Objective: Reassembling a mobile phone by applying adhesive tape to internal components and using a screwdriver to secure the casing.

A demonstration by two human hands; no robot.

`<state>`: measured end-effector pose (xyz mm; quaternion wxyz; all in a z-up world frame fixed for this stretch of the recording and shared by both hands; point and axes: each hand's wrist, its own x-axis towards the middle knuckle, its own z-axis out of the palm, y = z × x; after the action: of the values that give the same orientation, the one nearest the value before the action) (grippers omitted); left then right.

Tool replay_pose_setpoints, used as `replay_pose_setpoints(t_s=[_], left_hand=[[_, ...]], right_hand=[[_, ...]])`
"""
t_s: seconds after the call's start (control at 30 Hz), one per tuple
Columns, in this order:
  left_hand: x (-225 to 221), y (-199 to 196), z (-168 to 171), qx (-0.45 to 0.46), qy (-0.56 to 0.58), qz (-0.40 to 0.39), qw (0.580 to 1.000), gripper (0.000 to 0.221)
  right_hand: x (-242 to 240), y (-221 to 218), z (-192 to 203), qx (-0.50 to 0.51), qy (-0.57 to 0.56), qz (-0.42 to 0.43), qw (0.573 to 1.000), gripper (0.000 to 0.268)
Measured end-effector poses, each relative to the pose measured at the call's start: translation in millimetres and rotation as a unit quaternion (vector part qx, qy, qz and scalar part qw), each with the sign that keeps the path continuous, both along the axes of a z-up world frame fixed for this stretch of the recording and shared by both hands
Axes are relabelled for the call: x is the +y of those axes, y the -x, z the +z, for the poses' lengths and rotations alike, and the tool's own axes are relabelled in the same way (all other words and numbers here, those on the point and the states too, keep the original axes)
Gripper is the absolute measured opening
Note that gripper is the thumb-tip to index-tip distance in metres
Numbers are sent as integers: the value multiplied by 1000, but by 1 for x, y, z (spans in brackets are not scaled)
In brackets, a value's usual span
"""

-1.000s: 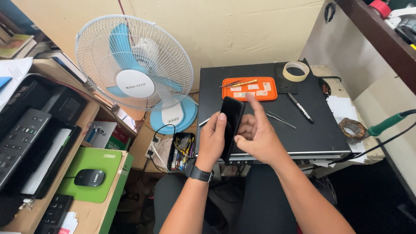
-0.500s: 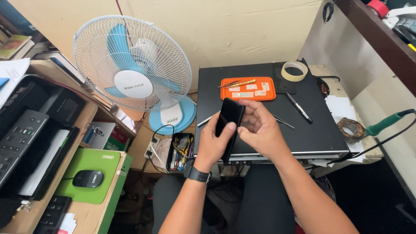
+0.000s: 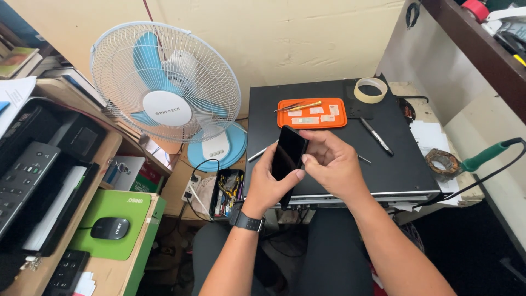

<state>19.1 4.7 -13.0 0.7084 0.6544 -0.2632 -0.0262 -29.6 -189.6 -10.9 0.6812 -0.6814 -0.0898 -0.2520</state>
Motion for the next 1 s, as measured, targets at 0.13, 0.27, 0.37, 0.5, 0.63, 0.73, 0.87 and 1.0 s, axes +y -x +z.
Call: replay_pose_setpoints(t_s=[0.13, 0.27, 0.37, 0.5, 0.63, 0.73, 0.87, 1.0], left_hand=[[-1, -7, -9, -10, -3, -9, 1000, 86], [0, -10, -10, -51, -6, -6, 999, 86], [3, -11, -5, -91, -2, -7, 996, 84], [12, -25, -6, -176, -37, -15, 984, 91], [21, -37, 20, -255, -74, -27, 964, 95], [24, -43, 30, -311, -124, -48, 941, 97], [27, -45, 42, -360, -173, -81, 913, 101], [29, -45, 44, -383, -231, -113, 887, 104]], right_hand=[[-3, 4, 14, -27, 16, -18, 999, 44], [-8, 6, 13, -42, 27, -38, 998, 32], [-10, 12, 23, -43, 40, -38, 998, 25], [-13, 24, 34, -29, 41, 7, 999, 23], [-25, 32, 34, -4, 23, 36, 999, 20], [-27, 36, 37, 22, 20, 46, 998, 18], [-31, 32, 24, 58, 13, 46, 997, 14], [-34, 34, 32, 128, 27, 50, 990, 19]])
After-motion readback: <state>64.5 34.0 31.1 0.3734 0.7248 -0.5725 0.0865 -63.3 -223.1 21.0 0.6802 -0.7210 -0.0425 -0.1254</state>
